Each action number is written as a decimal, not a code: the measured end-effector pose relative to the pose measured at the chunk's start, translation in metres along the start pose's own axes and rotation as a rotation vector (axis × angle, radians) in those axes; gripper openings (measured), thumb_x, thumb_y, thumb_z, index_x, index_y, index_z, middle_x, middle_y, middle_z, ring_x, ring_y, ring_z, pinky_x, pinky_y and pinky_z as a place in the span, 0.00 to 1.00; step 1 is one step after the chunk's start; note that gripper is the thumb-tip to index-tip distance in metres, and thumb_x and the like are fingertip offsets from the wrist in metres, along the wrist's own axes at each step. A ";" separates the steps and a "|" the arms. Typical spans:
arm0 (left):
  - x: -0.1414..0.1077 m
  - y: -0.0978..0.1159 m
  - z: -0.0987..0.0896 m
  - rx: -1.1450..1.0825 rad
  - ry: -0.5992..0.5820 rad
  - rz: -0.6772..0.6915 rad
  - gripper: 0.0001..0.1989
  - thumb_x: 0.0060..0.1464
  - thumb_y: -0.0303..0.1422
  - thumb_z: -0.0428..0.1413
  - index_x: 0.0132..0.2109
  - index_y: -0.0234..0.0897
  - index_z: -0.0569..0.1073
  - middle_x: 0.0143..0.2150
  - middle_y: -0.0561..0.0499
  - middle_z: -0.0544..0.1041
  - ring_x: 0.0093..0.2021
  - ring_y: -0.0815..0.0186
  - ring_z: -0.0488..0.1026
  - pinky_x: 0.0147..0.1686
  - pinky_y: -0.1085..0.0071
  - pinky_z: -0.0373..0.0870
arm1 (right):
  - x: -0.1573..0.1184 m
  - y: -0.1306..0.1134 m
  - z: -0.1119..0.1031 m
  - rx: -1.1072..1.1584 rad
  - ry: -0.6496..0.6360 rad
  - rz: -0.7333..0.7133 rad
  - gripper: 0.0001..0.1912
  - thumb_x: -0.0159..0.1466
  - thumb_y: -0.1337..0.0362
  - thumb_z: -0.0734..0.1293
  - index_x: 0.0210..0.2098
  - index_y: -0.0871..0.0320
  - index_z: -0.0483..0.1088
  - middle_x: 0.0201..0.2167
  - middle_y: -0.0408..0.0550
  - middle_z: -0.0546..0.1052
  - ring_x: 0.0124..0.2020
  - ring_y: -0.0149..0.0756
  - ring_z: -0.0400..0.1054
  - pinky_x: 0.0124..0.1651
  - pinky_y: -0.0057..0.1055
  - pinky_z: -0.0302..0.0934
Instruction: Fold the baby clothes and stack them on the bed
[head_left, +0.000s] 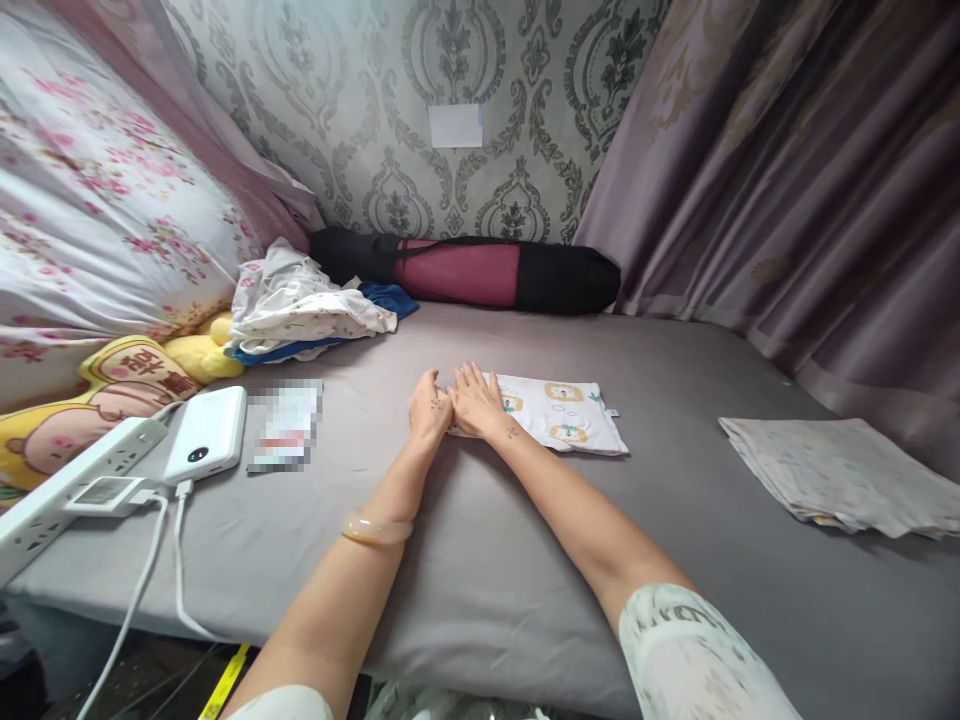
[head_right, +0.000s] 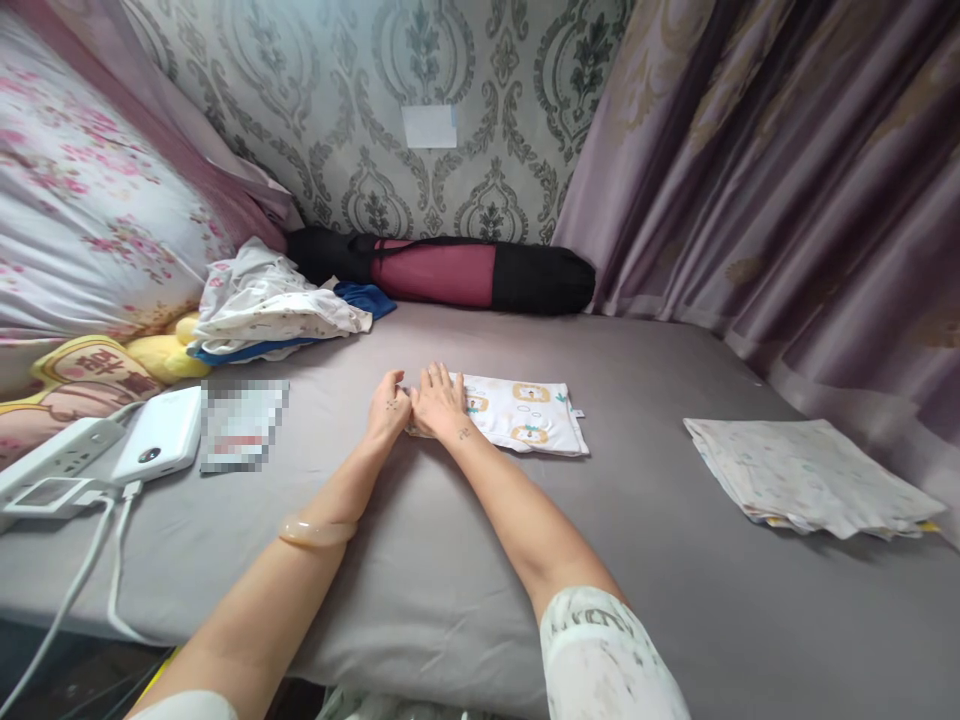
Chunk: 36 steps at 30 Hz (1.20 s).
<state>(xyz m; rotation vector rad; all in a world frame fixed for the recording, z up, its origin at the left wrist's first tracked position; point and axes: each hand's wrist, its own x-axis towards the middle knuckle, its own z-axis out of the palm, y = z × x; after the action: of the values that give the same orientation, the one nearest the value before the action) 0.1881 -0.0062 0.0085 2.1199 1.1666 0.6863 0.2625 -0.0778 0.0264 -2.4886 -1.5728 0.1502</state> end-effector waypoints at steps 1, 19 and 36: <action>0.000 0.001 0.000 -0.010 0.003 -0.008 0.24 0.58 0.23 0.43 0.60 0.28 0.67 0.60 0.38 0.71 0.61 0.59 0.68 0.60 0.63 0.64 | 0.001 -0.003 0.001 -0.010 -0.023 -0.014 0.31 0.71 0.58 0.46 0.69 0.67 0.49 0.72 0.58 0.47 0.72 0.44 0.36 0.69 0.49 0.32; -0.021 0.014 0.013 0.281 -0.112 0.445 0.21 0.66 0.33 0.41 0.62 0.34 0.65 0.66 0.41 0.65 0.68 0.56 0.56 0.67 0.52 0.51 | -0.038 0.063 -0.015 0.009 0.012 0.101 0.30 0.71 0.56 0.47 0.70 0.60 0.50 0.72 0.56 0.47 0.72 0.49 0.35 0.69 0.55 0.28; -0.037 0.025 0.016 0.534 -0.318 0.584 0.26 0.67 0.45 0.38 0.65 0.40 0.61 0.69 0.43 0.59 0.70 0.53 0.52 0.67 0.43 0.42 | -0.065 0.110 -0.025 -0.053 -0.052 0.246 0.31 0.71 0.55 0.45 0.70 0.59 0.49 0.72 0.54 0.46 0.72 0.46 0.36 0.70 0.50 0.28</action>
<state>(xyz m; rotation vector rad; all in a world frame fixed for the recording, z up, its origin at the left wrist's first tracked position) 0.1949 -0.0533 0.0110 2.9376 0.5853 0.2580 0.3363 -0.1849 0.0254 -2.7335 -1.2987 0.2128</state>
